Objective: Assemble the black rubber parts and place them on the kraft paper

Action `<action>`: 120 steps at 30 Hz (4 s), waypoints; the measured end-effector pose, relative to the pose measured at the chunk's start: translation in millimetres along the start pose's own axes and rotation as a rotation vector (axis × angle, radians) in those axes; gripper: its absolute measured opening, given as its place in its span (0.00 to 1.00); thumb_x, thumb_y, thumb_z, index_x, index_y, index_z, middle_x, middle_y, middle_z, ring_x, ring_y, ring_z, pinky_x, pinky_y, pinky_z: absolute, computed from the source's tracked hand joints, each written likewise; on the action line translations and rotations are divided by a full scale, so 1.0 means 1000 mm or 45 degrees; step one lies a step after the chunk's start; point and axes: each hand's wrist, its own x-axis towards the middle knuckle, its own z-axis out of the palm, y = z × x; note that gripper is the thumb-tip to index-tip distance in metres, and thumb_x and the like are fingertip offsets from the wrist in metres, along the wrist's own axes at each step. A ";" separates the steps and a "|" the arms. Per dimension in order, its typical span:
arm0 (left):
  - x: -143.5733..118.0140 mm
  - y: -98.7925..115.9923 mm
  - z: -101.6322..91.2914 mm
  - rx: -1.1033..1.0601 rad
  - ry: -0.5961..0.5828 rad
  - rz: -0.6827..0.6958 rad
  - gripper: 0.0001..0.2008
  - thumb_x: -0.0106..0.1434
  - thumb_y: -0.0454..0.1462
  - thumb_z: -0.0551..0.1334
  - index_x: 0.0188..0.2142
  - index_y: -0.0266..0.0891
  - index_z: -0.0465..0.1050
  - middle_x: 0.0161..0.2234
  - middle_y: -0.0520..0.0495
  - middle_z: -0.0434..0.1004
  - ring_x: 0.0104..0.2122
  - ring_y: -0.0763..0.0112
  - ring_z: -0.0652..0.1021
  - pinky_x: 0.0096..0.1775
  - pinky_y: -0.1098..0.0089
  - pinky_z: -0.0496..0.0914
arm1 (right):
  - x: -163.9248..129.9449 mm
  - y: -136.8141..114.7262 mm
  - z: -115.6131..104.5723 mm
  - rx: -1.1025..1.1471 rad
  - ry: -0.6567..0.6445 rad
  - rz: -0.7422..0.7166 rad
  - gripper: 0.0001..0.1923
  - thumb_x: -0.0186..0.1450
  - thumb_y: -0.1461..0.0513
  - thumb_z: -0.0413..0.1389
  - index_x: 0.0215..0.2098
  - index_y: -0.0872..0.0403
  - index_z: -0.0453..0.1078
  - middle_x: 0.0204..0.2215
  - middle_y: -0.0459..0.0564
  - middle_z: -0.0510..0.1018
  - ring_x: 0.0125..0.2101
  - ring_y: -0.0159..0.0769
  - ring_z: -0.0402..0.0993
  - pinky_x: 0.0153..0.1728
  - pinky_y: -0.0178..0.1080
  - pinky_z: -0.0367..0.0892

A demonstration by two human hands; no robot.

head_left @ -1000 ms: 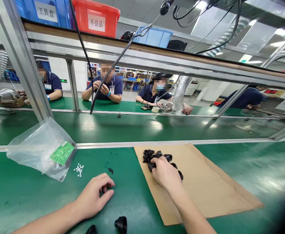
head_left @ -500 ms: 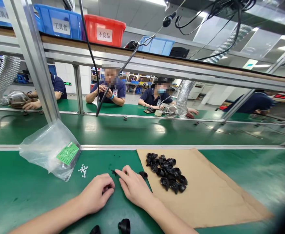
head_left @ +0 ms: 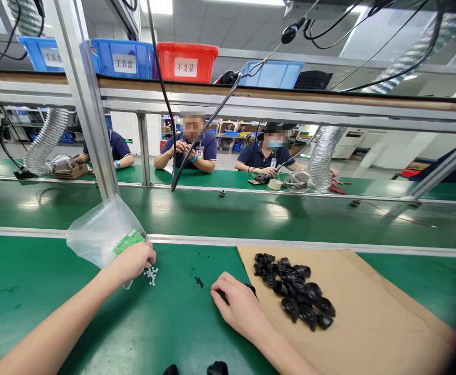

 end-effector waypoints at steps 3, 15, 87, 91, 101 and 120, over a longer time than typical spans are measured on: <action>0.000 0.002 -0.001 0.015 -0.019 0.002 0.12 0.58 0.27 0.60 0.24 0.42 0.78 0.31 0.45 0.77 0.32 0.60 0.79 0.35 0.68 0.66 | 0.000 -0.002 -0.002 0.034 -0.020 0.049 0.07 0.71 0.64 0.52 0.35 0.50 0.71 0.36 0.46 0.76 0.31 0.37 0.74 0.32 0.38 0.64; -0.003 0.023 -0.004 0.127 0.020 -0.085 0.13 0.63 0.27 0.54 0.27 0.39 0.74 0.33 0.39 0.78 0.33 0.55 0.79 0.34 0.64 0.68 | -0.001 0.031 -0.013 -0.126 0.119 0.406 0.08 0.74 0.67 0.50 0.37 0.52 0.66 0.35 0.50 0.77 0.35 0.41 0.76 0.33 0.38 0.60; -0.020 0.146 0.085 -2.336 -0.145 -0.297 0.19 0.56 0.46 0.75 0.28 0.37 0.70 0.21 0.53 0.70 0.22 0.75 0.67 0.28 0.71 0.58 | -0.014 -0.025 0.008 0.630 0.155 -0.241 0.09 0.77 0.63 0.50 0.42 0.50 0.71 0.36 0.50 0.76 0.36 0.38 0.74 0.37 0.38 0.68; -0.020 0.145 0.085 -2.348 -0.140 -0.288 0.18 0.57 0.45 0.74 0.28 0.36 0.71 0.22 0.52 0.71 0.23 0.75 0.67 0.29 0.71 0.58 | -0.016 -0.027 0.006 0.416 0.161 -0.331 0.11 0.77 0.65 0.48 0.47 0.51 0.74 0.37 0.53 0.78 0.37 0.40 0.75 0.36 0.39 0.69; -0.022 0.144 0.083 -2.386 -0.135 -0.295 0.14 0.57 0.41 0.73 0.27 0.35 0.73 0.22 0.51 0.71 0.23 0.75 0.67 0.28 0.72 0.59 | -0.013 -0.027 -0.003 0.757 0.119 -0.336 0.12 0.76 0.62 0.54 0.47 0.50 0.81 0.34 0.53 0.81 0.35 0.41 0.76 0.36 0.41 0.72; -0.043 0.148 0.096 -1.029 -0.302 0.594 0.27 0.65 0.53 0.66 0.63 0.58 0.74 0.53 0.38 0.74 0.52 0.48 0.70 0.53 0.56 0.65 | -0.005 -0.008 -0.012 0.947 0.300 0.116 0.13 0.69 0.55 0.61 0.30 0.54 0.77 0.27 0.47 0.78 0.26 0.34 0.71 0.26 0.34 0.67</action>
